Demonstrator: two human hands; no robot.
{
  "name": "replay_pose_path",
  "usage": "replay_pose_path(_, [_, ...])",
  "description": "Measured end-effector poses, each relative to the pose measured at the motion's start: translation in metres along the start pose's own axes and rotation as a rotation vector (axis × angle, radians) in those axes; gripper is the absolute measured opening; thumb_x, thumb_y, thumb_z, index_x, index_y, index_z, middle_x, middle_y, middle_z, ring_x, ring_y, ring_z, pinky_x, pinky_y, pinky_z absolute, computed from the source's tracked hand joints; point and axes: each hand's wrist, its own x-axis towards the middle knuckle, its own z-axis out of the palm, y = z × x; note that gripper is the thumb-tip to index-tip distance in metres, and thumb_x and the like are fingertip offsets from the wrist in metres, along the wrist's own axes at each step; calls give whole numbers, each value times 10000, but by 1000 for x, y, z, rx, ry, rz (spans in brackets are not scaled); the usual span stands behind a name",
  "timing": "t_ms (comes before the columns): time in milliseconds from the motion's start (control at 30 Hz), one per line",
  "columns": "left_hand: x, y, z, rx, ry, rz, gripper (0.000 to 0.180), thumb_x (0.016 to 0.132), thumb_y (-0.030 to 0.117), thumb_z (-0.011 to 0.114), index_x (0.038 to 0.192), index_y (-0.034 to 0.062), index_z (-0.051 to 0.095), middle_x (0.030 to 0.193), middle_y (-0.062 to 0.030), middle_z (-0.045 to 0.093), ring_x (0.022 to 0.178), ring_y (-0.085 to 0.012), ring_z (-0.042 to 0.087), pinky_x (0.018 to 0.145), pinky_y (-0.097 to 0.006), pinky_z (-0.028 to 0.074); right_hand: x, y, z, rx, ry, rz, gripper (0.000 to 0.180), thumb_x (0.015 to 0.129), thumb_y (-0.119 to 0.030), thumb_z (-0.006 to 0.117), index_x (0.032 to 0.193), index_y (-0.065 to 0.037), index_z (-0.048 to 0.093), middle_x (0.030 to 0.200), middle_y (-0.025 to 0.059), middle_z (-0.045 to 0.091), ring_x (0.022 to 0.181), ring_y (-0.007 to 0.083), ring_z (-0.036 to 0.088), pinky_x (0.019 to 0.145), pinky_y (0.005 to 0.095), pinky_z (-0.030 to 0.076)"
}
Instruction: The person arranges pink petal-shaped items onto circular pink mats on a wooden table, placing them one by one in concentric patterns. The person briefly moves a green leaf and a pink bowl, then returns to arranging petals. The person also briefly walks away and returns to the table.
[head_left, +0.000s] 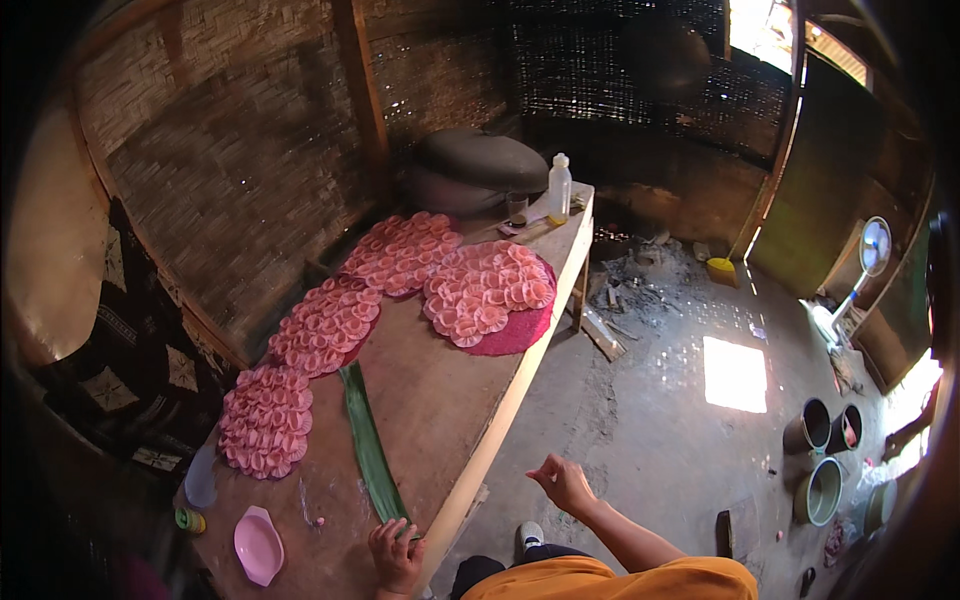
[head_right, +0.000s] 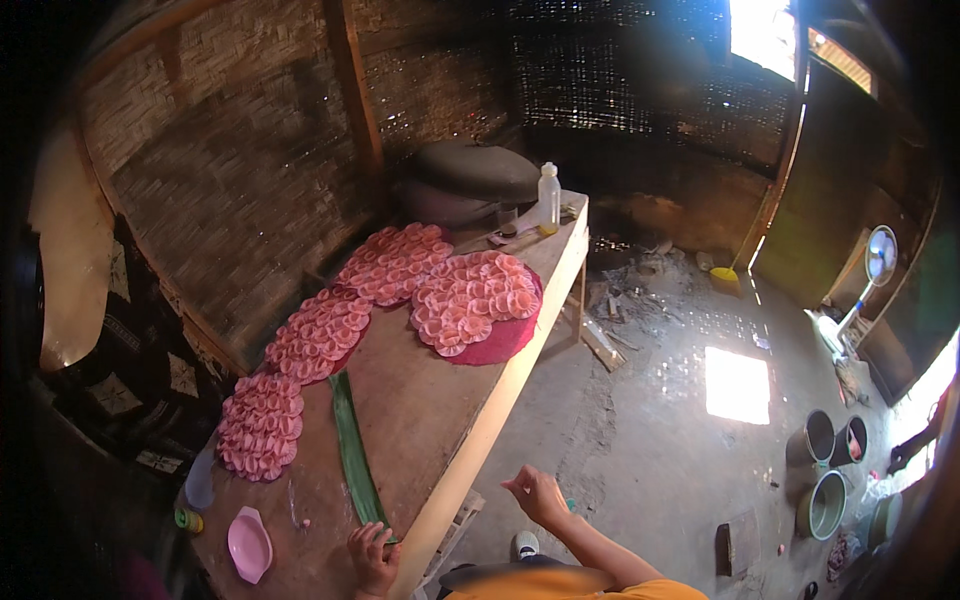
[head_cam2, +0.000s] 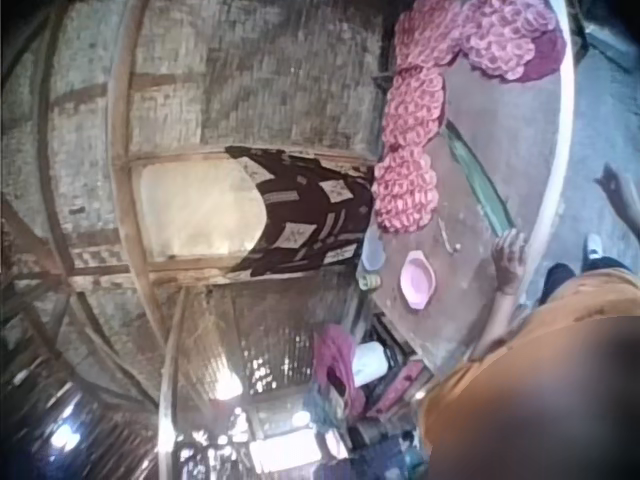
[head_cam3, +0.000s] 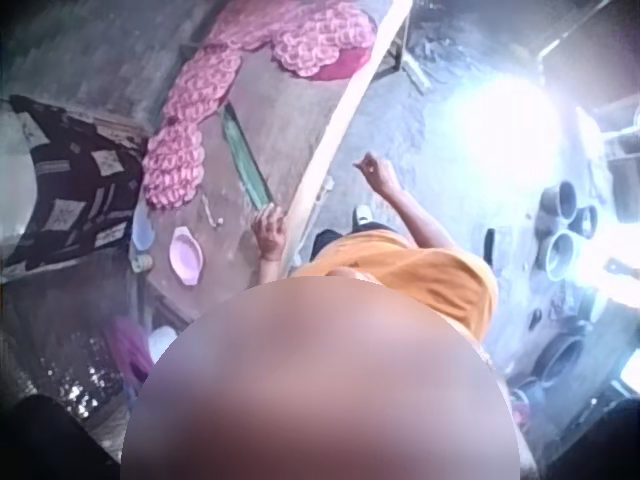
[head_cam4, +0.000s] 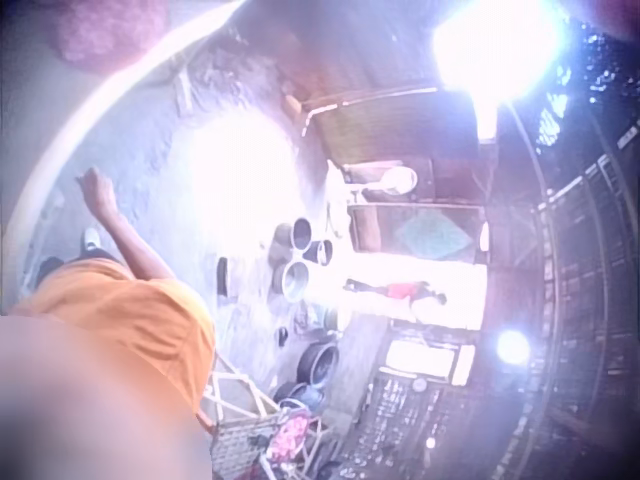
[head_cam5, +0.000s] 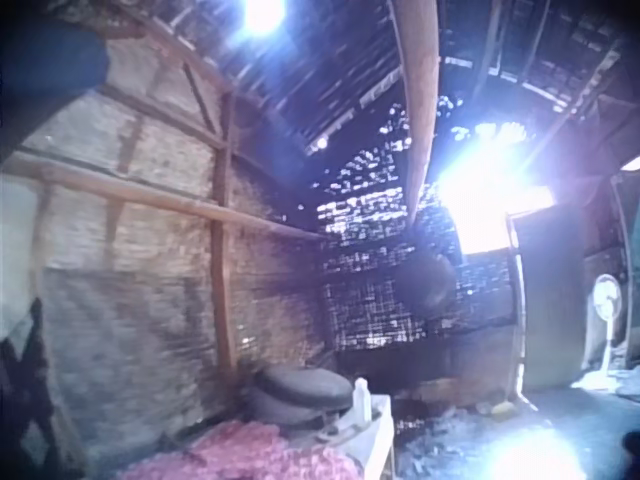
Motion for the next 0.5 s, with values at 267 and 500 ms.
replay_pose_path(267, [4,4,-1,34,-2,-1,343,920,312,688,1196,132,594,1246,-89,593,1172,-316,559,997,-511,425,15,7,9,143,-102,-72,140,963,-127,654,1023,-19,719,929,146,753,844,295,730,754,378,560])
replay_pose_path(500, [6,5,-1,50,-19,3,320,886,281,716,1162,151,619,1211,-63,604,1144,-280,578,987,-477,438,16,19,7,209,-60,-35,125,1017,-98,529,1012,3,602,833,158,691,798,279,725,708,366,557])
